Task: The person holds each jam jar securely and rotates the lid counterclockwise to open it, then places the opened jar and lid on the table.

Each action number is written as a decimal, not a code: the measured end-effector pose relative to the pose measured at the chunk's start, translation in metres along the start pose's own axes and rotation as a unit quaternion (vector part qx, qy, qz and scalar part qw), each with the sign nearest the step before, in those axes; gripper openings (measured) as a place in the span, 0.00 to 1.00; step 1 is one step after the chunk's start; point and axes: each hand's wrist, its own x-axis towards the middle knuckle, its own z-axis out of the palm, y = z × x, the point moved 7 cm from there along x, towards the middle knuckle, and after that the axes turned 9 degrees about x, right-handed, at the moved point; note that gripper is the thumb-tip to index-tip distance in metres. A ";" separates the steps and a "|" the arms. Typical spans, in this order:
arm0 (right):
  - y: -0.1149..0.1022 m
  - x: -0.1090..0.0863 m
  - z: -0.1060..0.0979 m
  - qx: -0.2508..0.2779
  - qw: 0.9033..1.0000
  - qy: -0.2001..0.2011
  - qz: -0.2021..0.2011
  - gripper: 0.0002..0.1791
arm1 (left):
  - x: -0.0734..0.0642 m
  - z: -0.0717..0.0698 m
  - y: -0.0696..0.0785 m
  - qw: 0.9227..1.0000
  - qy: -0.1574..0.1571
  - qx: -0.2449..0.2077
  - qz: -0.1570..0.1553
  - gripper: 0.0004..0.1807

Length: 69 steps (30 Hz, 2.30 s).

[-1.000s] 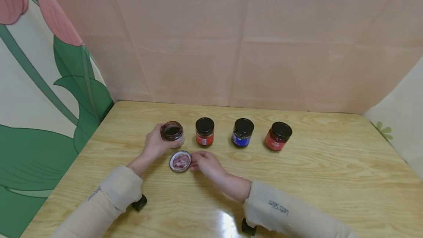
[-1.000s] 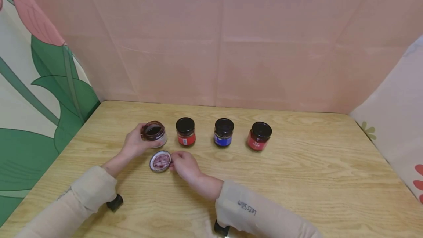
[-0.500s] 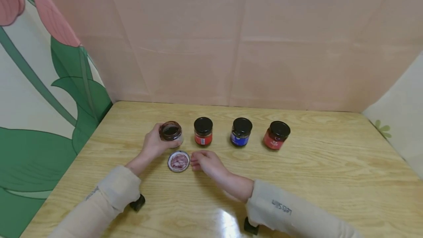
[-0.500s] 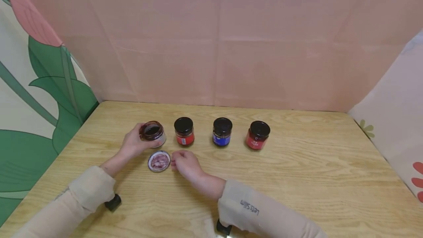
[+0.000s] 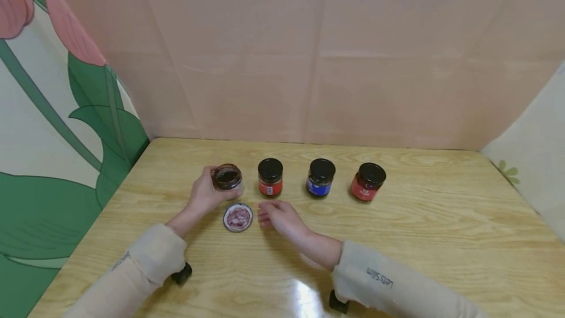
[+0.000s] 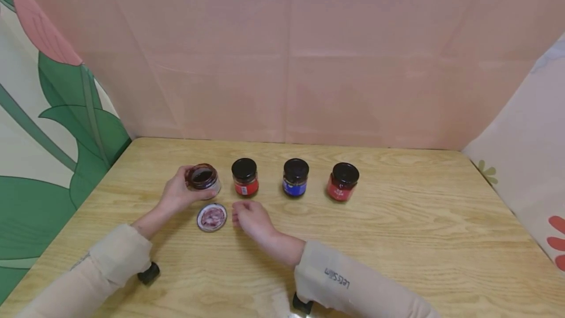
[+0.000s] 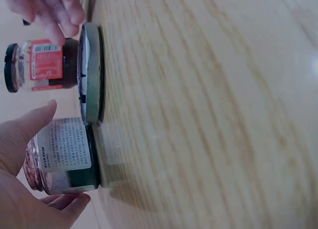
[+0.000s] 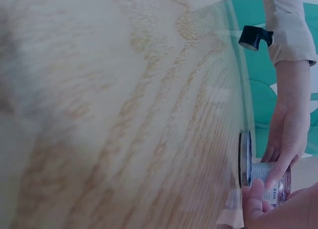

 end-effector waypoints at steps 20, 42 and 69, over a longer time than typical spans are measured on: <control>-0.013 -0.004 -0.026 -0.101 0.992 -0.006 -0.075 0.15 | -0.012 -0.008 0.029 0.998 0.002 0.057 0.039 0.62; -0.034 -0.008 -0.055 -0.179 0.975 0.015 -0.134 0.12 | -0.029 -0.004 0.069 0.989 0.004 0.091 0.114 0.62; -0.046 -0.012 -0.079 -0.198 0.966 0.034 -0.161 0.12 | -0.026 0.018 0.099 0.992 -0.038 0.040 0.116 0.62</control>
